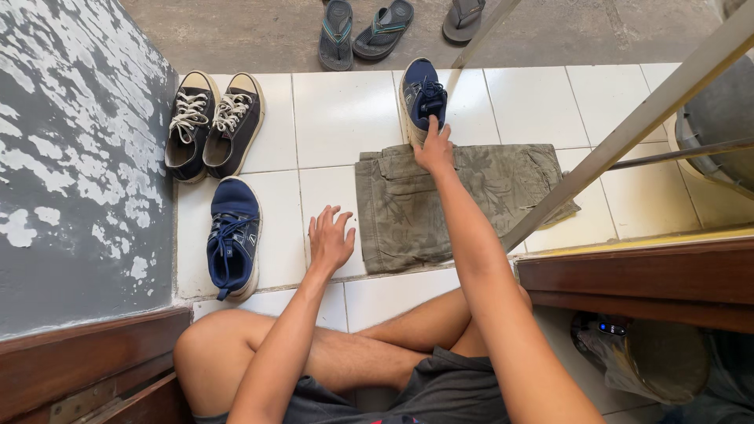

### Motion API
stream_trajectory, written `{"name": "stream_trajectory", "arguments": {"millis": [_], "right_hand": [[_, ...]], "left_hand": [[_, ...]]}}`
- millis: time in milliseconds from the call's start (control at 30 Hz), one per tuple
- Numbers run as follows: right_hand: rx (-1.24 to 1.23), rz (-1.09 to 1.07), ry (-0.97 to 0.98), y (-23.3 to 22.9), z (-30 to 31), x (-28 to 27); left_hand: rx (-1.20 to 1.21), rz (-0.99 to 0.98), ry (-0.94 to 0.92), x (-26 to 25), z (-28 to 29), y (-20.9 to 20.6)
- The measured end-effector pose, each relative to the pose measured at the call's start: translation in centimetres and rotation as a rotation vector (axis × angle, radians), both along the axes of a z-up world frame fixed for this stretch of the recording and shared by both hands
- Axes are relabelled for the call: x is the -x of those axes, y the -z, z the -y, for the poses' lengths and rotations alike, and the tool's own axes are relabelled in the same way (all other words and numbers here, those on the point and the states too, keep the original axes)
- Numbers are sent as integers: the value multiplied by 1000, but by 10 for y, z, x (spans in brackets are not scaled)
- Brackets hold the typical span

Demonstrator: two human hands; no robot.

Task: The person sits on the floor and removes the laces from a blue shoe. They then re-lace the shoe by threading the laces through the eyelets and tying a knot. The person repeats this process on a second blue shoe, removing the laces and re-lacing it.

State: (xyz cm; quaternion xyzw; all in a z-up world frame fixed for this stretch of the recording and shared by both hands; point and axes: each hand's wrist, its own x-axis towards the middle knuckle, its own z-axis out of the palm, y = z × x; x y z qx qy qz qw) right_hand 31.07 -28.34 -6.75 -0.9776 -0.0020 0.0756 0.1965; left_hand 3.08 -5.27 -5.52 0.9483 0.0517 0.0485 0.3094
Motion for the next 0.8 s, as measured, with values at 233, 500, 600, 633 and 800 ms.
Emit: {"name": "stream_trajectory", "arguments": {"millis": [233,500,600,633,800], "right_hand": [[-122,228,-33,12,13,-5],[-187,471,-99,-56,9,68],[-256,536,-149,-78,5,117],[-284,554,-168,-85,2,135],[-379,485,-171,-104,-16,224]], "left_hand": [[-5,-26,16,9,4,-3],[-11,2,-9,18,-1,-3],[-1,92,-3,22,0,-14],[1,134,-1,25,2,-19],[244,227,-39,40,15,-50]]}}
